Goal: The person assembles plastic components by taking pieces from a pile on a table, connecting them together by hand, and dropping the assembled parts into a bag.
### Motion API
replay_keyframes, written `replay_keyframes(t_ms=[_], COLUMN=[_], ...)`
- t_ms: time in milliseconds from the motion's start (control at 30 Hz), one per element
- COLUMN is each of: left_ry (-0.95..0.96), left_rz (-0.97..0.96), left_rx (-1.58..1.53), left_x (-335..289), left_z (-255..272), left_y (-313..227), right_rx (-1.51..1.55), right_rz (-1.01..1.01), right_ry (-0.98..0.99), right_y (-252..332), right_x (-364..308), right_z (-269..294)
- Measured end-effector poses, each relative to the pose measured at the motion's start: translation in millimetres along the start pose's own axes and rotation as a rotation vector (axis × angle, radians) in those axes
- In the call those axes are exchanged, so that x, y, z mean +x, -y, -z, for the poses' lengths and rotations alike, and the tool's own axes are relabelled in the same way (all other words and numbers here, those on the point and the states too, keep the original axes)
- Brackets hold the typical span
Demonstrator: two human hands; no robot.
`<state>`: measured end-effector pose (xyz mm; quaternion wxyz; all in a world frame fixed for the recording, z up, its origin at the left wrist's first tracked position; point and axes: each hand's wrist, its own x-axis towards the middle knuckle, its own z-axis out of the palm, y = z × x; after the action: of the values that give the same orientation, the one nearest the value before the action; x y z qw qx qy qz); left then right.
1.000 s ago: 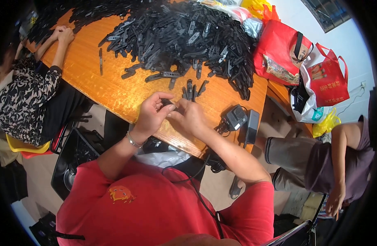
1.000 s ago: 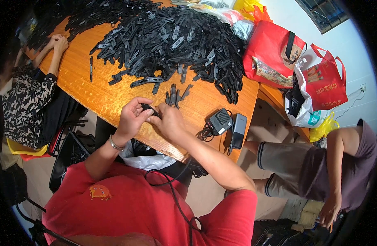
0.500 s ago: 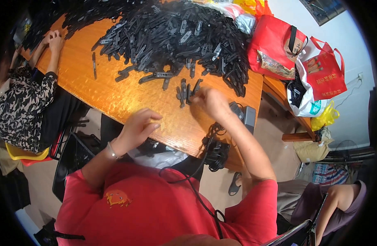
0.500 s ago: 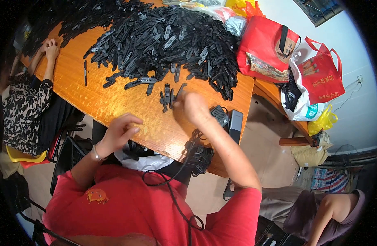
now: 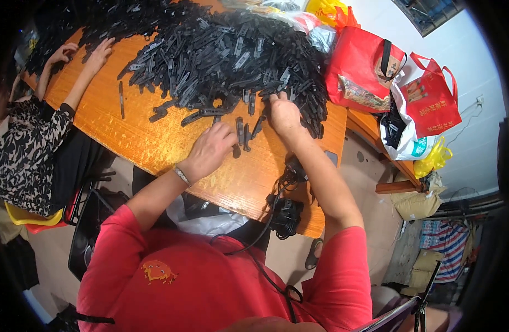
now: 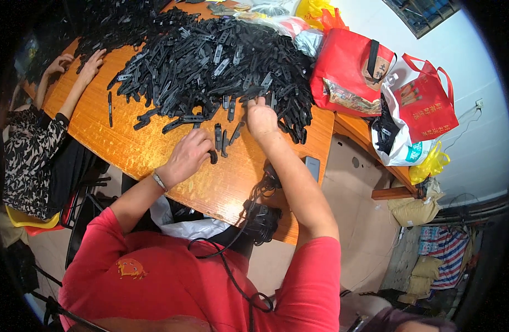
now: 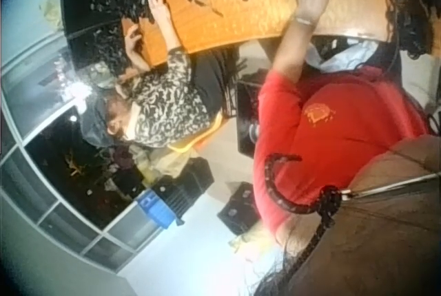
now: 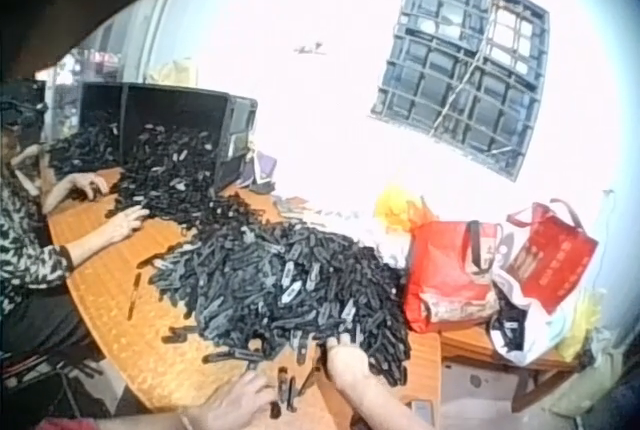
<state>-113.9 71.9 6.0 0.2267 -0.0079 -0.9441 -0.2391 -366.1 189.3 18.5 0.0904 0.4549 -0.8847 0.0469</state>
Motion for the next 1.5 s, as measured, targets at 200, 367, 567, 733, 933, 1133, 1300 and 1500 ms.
replay_keyframes(t_ms=[200,367,567,733,933,1133,1300,1500], left_ry=[-0.012,-0.173,-0.092,-0.107,-0.156,-0.114,-0.136,-0.16], left_rz=[0.038,0.15,0.699,0.797,0.712,0.707,0.693,0.641], left_rx=[-0.079,-0.3,-1.286,-1.347,-1.369,-1.305,-1.345,-1.41], left_x=[-24,-44,-57,-64,-67,-70,-70,-56], left_z=[14,14,23,23,19,17,17,34], left_y=[-3,-7,-2,7,5,11,8,-11], right_rx=[0.353,0.389,0.329,0.195,-0.047,0.09,0.755,0.874], right_rz=[0.199,0.129,0.186,0.331,0.453,0.426,0.311,0.324], right_ry=[0.092,0.038,-0.005,0.091,0.205,0.123,-0.008,0.049], right_y=[23,15,28,55,76,73,99,112], right_x=[-23,-26,-16,2,21,12,-34,-91], right_z=[18,29,18,19,20,30,65,75])
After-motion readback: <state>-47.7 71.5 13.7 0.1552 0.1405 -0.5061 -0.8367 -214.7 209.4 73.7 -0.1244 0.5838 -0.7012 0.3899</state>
